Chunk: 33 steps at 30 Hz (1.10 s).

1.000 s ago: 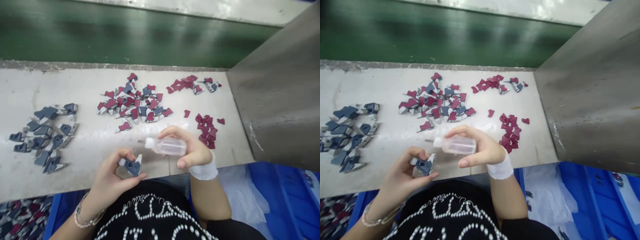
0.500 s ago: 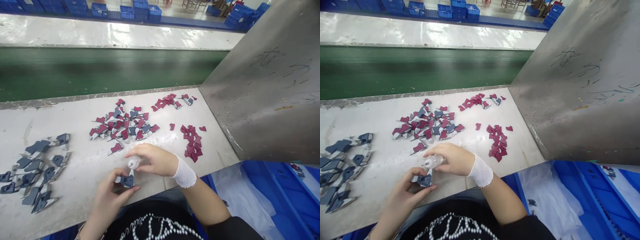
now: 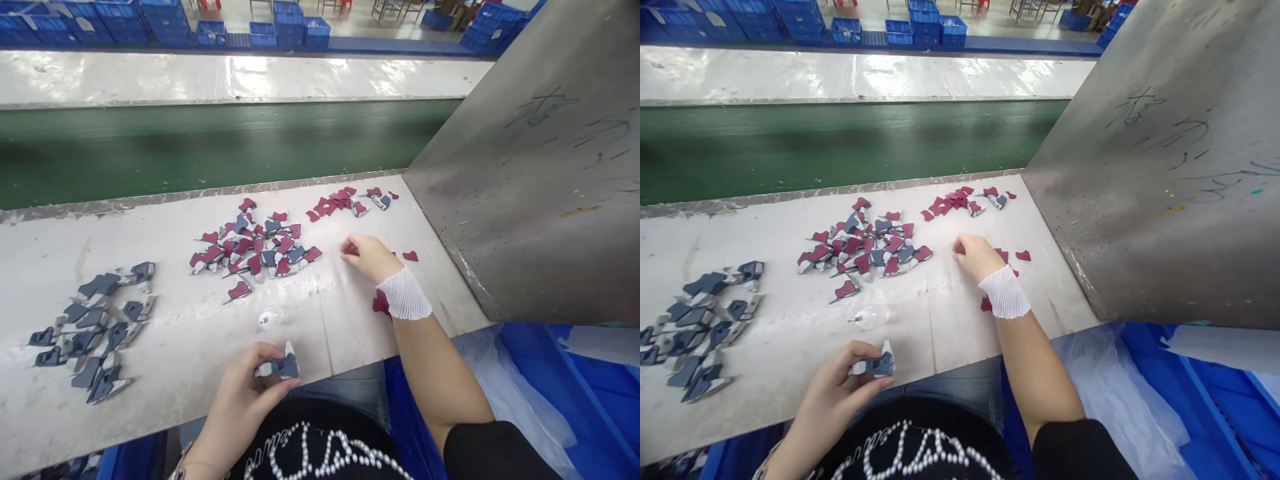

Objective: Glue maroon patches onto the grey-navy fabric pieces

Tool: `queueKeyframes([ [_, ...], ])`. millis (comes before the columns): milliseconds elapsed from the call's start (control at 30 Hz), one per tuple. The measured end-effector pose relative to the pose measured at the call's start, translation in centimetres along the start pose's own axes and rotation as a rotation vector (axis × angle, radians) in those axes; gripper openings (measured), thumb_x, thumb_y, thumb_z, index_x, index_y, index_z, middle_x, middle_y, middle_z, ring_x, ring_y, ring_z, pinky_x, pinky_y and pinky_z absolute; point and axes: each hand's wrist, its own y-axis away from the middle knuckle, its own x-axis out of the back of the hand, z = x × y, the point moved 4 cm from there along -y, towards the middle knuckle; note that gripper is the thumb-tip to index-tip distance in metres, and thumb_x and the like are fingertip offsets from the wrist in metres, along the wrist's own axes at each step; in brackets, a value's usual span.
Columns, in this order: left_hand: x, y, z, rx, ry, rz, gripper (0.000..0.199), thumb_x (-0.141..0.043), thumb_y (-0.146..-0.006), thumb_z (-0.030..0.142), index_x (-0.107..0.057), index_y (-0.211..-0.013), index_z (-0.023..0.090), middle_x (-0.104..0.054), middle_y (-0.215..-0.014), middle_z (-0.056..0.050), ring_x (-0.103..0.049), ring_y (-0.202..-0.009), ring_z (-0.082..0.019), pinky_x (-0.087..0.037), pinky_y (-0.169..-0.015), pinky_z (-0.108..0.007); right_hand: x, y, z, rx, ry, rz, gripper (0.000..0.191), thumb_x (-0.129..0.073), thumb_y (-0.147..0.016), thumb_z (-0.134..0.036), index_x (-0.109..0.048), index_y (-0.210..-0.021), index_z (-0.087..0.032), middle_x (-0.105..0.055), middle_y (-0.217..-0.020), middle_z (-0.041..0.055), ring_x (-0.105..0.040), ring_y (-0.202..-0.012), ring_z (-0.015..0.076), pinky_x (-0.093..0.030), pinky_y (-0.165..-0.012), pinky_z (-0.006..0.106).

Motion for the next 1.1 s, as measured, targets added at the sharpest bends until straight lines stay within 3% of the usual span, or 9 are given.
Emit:
queueKeyframes([
  [133,-0.7,-0.7,0.8,-0.106,-0.013,0.072,0.018,-0.074,-0.081,0.030,-0.062,-0.092,0.023,-0.067,-0.086,-0.001,-0.070,-0.078,-0.018,-0.064,-0.069,-0.029,-0.2,3.1,-1.6,0.039,-0.186,-0.062,0.010,-0.070,-0.086,-0.015,-0.068,-0.096,-0.017,-0.073,-0.097,0.0083,-0.070,-0.092,0.0216,-0.055,-0.091,0.042],
  [300,-1.8,-1.3,1.1,-0.220,-0.075,0.123,0.019,-0.076,-0.080,0.028,-0.063,-0.093,0.022,-0.070,-0.092,-0.003,-0.071,-0.086,-0.020,-0.066,-0.072,-0.032,-1.0,8.6,-4.3,0.111,-0.433,-0.299,0.013,-0.073,-0.085,-0.027,-0.073,-0.096,-0.021,-0.077,-0.097,0.0045,-0.073,-0.092,0.0206,-0.059,-0.087,0.036],
  [433,-2.6,-1.5,1.4,-0.239,-0.061,0.100,0.018,-0.075,-0.082,0.026,-0.062,-0.093,0.022,-0.072,-0.098,-0.006,-0.072,-0.092,-0.022,-0.066,-0.075,-0.035,-1.6,11.1,-5.1,0.114,-0.636,-0.398,0.006,-0.072,-0.087,-0.026,-0.074,-0.090,-0.021,-0.076,-0.094,0.0035,-0.072,-0.090,0.0176,-0.058,-0.087,0.032],
  [667,-2.4,-0.8,1.9,-0.336,-0.131,0.237,0.020,-0.077,-0.080,0.024,-0.063,-0.094,0.022,-0.074,-0.102,-0.006,-0.072,-0.100,-0.024,-0.064,-0.087,-0.042,-3.2,12.3,-5.1,-0.057,-1.018,-0.545,0.019,-0.077,-0.083,-0.032,-0.064,-0.084,-0.019,-0.071,-0.076,0.0020,-0.071,-0.072,0.0159,-0.060,-0.068,0.029],
  [800,-2.1,-0.6,2.0,-0.399,-0.175,0.280,0.021,-0.077,-0.080,0.023,-0.063,-0.095,0.023,-0.074,-0.102,-0.006,-0.072,-0.098,-0.023,-0.064,-0.085,-0.041,-4.3,12.3,-5.7,-0.101,-1.001,-0.587,0.021,-0.076,-0.084,-0.035,-0.062,-0.085,-0.018,-0.073,-0.072,0.0030,-0.071,-0.070,0.0155,-0.060,-0.068,0.030],
  [1100,-2.2,-0.5,3.0,-0.498,-0.175,0.313,0.021,-0.076,-0.079,0.014,-0.063,-0.093,0.021,-0.063,-0.107,-0.006,-0.065,-0.103,-0.020,-0.061,-0.083,-0.038,-5.2,12.0,-5.4,-0.129,-0.941,-0.517,0.019,-0.077,-0.083,-0.032,-0.063,-0.082,-0.019,-0.072,-0.075,0.0018,-0.068,-0.069,0.0138,-0.055,-0.063,0.024],
])
